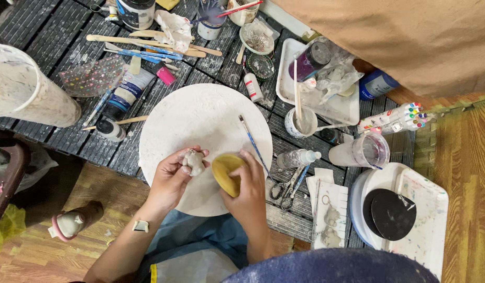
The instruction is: The person shapes small clay figures on a rotating work surface. They use a yellow sponge to smooth the surface and a small tool to add details. The person handles multiple small clay pieces, shaping and refining them throughout the clip.
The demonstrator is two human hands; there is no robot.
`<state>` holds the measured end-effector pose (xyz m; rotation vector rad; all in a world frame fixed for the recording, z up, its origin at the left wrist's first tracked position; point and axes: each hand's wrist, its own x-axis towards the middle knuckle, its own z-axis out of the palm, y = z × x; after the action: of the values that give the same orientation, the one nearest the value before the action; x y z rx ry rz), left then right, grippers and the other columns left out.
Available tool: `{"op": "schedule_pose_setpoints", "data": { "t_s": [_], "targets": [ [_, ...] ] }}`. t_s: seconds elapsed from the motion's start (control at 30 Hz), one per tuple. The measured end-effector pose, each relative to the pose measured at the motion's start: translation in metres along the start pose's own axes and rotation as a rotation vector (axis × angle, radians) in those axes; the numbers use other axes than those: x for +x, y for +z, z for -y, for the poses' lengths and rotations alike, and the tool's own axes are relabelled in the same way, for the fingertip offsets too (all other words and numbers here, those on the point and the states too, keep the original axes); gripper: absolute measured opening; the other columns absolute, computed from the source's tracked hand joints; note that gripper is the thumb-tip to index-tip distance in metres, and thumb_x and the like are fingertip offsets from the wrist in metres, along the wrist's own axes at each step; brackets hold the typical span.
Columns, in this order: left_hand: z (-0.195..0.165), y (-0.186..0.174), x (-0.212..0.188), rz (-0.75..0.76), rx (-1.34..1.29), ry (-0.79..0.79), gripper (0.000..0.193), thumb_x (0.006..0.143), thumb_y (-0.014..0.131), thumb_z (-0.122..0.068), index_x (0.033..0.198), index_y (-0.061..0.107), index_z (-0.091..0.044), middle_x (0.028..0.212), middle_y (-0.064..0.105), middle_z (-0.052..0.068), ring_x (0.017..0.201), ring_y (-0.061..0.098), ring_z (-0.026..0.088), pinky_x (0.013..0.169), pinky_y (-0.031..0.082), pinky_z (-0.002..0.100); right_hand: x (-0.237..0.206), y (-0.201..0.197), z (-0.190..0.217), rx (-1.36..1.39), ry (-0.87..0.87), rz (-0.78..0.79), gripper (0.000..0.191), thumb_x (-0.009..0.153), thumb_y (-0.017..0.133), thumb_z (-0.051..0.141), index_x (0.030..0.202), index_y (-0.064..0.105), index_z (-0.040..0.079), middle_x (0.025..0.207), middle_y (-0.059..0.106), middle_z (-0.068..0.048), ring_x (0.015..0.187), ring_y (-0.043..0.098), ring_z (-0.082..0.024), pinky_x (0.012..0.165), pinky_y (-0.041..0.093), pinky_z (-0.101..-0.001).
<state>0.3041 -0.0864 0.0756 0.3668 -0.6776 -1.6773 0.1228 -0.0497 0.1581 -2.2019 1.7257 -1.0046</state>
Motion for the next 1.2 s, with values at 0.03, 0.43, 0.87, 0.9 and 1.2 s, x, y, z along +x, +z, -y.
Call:
{"op": "schedule_pose_setpoints", "data": {
  "t_s": [0.03, 0.43, 0.87, 0.9, 1.2],
  "targets": [
    [0.0, 0.0, 0.0, 0.014, 0.029, 0.006, 0.055, 0.096, 0.074, -0.029, 0.139, 0.058, 0.003, 0.134, 0.066, 0.02, 0.119, 0.067, 0.03, 0.107, 0.052, 0.044, 0.0, -0.002, -0.001, 0.025, 0.03, 0.024, 0.036, 0.071, 0.081, 0.003, 0.098, 0.056, 0.005, 0.139, 0.055, -0.019, 0.127, 0.056, -0.041, 0.105, 0.046, -0.0496],
    [0.001, -0.003, -0.001, 0.058, 0.15, 0.017, 0.052, 0.096, 0.075, -0.021, 0.14, 0.059, 0.002, 0.134, 0.069, 0.02, 0.112, 0.071, 0.028, 0.104, 0.055, 0.043, 0.007, -0.015, 0.016, 0.069, 0.029, 0.123, 0.041, 0.082, 0.079, 0.002, 0.12, 0.064, 0.005, 0.111, 0.066, -0.014, 0.103, 0.066, -0.033, 0.09, 0.053, -0.0433],
    [-0.005, 0.021, -0.008, 0.036, 0.566, 0.031, 0.045, 0.086, 0.078, -0.005, 0.131, 0.068, -0.001, 0.131, 0.071, 0.014, 0.118, 0.07, 0.021, 0.099, 0.059, 0.034, -0.005, 0.004, 0.021, 0.395, -0.067, -0.224, 0.025, 0.088, 0.069, -0.014, 0.103, 0.059, 0.004, 0.117, 0.073, -0.014, 0.11, 0.074, -0.026, 0.093, 0.062, -0.0339],
    [-0.006, 0.021, -0.009, 0.024, 0.583, 0.025, 0.046, 0.086, 0.078, -0.005, 0.131, 0.068, -0.001, 0.13, 0.072, 0.013, 0.116, 0.07, 0.02, 0.097, 0.059, 0.033, -0.007, 0.003, 0.023, 0.314, -0.115, -0.245, 0.026, 0.087, 0.07, -0.014, 0.102, 0.059, 0.005, 0.115, 0.073, -0.013, 0.109, 0.074, -0.026, 0.092, 0.062, -0.0337],
    [-0.006, 0.025, -0.009, 0.064, 0.757, 0.14, 0.047, 0.081, 0.083, -0.011, 0.125, 0.072, -0.001, 0.125, 0.075, 0.015, 0.113, 0.073, 0.023, 0.095, 0.059, 0.033, -0.004, 0.004, 0.015, 0.278, -0.108, -0.28, 0.029, 0.081, 0.076, -0.011, 0.099, 0.061, 0.006, 0.107, 0.074, -0.013, 0.1, 0.075, -0.031, 0.085, 0.062, -0.0385]
  ]
}}
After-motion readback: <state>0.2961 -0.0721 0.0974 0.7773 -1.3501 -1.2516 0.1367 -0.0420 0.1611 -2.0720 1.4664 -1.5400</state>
